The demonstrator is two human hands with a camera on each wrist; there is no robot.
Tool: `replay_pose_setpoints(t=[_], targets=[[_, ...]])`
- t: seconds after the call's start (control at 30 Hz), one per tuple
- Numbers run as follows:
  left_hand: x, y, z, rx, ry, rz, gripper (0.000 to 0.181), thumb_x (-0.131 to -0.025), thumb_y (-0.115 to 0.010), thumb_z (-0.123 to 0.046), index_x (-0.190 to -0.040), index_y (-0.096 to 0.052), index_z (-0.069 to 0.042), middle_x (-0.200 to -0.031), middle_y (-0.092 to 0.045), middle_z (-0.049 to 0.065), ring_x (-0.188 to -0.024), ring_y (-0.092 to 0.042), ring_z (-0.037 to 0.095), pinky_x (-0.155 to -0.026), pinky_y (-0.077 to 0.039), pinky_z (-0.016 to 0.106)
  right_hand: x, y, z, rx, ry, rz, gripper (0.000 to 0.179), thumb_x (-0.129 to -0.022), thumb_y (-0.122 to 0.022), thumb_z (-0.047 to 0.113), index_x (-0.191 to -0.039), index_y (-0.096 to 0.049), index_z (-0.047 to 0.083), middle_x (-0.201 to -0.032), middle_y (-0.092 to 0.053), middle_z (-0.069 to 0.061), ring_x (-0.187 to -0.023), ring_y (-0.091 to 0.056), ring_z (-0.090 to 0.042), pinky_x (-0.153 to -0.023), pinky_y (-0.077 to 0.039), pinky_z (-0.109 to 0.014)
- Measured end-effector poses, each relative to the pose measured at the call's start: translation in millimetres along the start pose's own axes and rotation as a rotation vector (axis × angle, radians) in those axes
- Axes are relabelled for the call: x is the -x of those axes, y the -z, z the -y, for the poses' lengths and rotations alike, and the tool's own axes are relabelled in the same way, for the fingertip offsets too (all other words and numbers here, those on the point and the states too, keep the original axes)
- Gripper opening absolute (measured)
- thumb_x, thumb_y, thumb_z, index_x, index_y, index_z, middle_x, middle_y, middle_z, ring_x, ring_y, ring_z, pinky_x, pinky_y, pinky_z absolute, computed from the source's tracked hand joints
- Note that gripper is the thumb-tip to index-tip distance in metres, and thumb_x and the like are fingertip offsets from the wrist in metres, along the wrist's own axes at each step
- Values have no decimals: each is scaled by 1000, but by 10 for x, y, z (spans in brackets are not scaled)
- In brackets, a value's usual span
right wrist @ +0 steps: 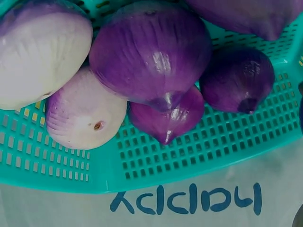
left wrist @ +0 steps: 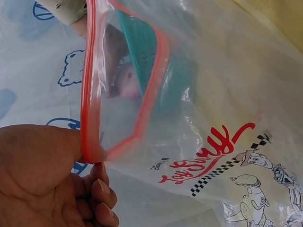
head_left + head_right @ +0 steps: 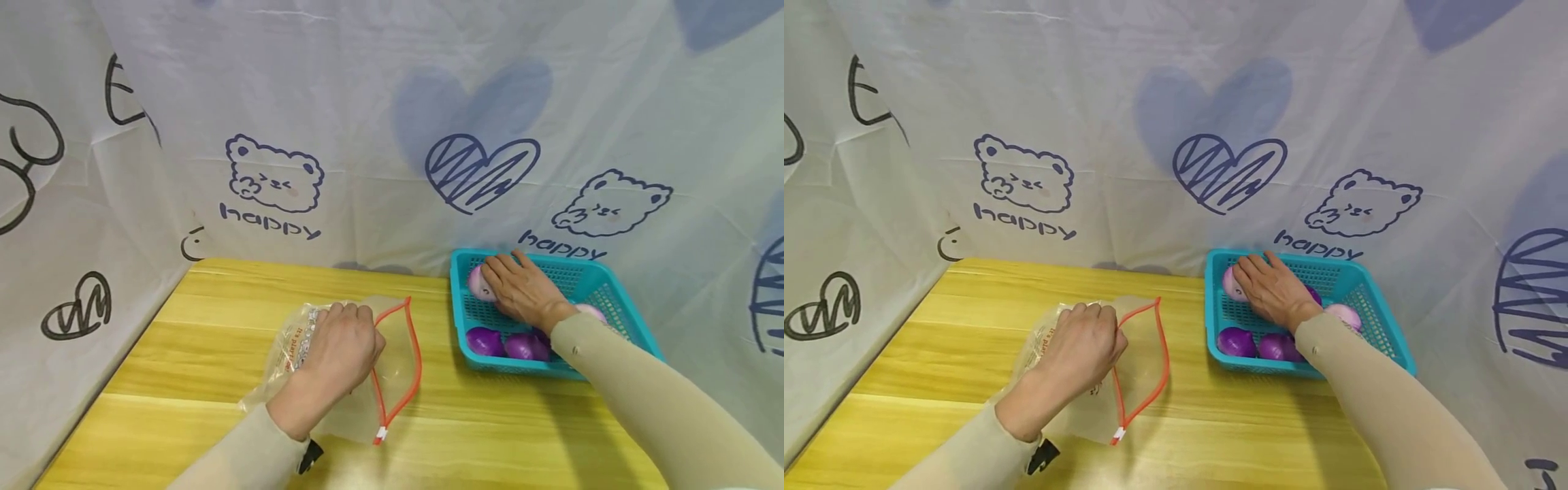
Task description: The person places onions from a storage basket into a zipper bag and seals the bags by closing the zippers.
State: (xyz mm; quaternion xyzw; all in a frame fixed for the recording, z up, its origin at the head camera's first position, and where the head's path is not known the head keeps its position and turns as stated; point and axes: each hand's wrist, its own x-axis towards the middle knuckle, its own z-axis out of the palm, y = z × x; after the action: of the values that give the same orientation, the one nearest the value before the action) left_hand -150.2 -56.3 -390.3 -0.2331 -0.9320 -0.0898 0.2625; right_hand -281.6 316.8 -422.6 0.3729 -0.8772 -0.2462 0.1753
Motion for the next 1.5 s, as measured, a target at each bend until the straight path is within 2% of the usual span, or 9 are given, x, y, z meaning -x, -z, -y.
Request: replay_pose_setpoints(t=[0.23, 0.37, 0.47, 0.6, 0.77, 0.97, 1.17, 1.37, 1.5], targets=[[0, 34, -1, 15, 14, 7, 31, -84, -64, -8, -66, -39, -13, -64, -29, -1, -58, -34, 21, -58, -25, 32, 1, 115, -23, -2, -67, -149, 66, -88, -77, 35, -134, -44, 1, -131, -51, -22, -120, -51, -40, -109, -43, -55], [-7, 47, -1, 32, 38, 49, 32, -86, -63, -8, -66, -39, -12, -64, -30, 0, -59, -35, 22, -59, -27, 32, 20, 169, -21, -8, -94, -287, 60, -89, -72, 30, -132, -44, -1, -128, -52, -25, -114, -52, -43, -106, -44, -57], [-8, 33, 12, 45, 60, 78, 31, -88, -62, -10, -67, -40, -12, -64, -34, 1, -60, -37, 23, -59, -31, 34, 34, 202, -3, -9, -102, -349, 60, -91, -68, 32, -134, -43, -2, -127, -51, -26, -114, -52, -45, -106, -43, -58], [-9, 17, 27, 48, 67, 76, 30, -87, -63, -10, -67, -41, -11, -63, -36, 2, -60, -40, 25, -60, -34, 36, 39, 240, 40, -24, -114, -419, 58, -90, -66, 31, -133, -44, -3, -126, -53, -26, -115, -53, -45, -107, -43, -58], [-26, 23, 36, 54, 69, 67, 30, -87, -62, -8, -66, -39, -11, -63, -36, 2, -60, -39, 25, -60, -32, 35, 26, 305, 121, -52, -139, -516, 54, -92, -60, 29, -132, -46, -4, -125, -54, -28, -114, -54, -46, -103, -45, -61], [-74, 50, 41, 58, 87, 65, 30, -86, -61, -8, -65, -39, -11, -62, -36, 3, -59, -39, 26, -58, -29, 35, -9, 443, 238, -64, -136, -587, 49, -93, -58, 27, -130, -47, -3, -121, -53, -26, -108, -53, -45, -98, -43, -61], [-110, 67, 40, 76, 115, 101, 29, -86, -59, -8, -65, -40, -11, -62, -38, 3, -59, -40, 27, -58, -30, 36, -34, 571, 388, -79, -92, -641, 49, -95, -61, 28, -132, -48, -1, -123, -56, -25, -108, -53, -43, -97, -44, -59], [-143, 70, 36, 84, 114, 113, 27, -88, -59, -10, -66, -42, -10, -63, -40, 4, -60, -40, 28, -59, -33, 37, -84, 740, 637, -109, -36, -655, 63, -85, -74, 31, -135, -49, -1, -125, -56, -24, -111, -54, -42, -98, -45, -58], [-170, 78, 30, 90, 116, 114, 27, -88, -59, -11, -67, -43, -10, -63, -41, 4, -60, -41, 28, -59, -34, 38, -138, 894, 841, -103, -4, -615, 76, -80, -81, 36, -138, -47, 1, -126, -56, -21, -114, -55, -38, -102, -46, -56]])
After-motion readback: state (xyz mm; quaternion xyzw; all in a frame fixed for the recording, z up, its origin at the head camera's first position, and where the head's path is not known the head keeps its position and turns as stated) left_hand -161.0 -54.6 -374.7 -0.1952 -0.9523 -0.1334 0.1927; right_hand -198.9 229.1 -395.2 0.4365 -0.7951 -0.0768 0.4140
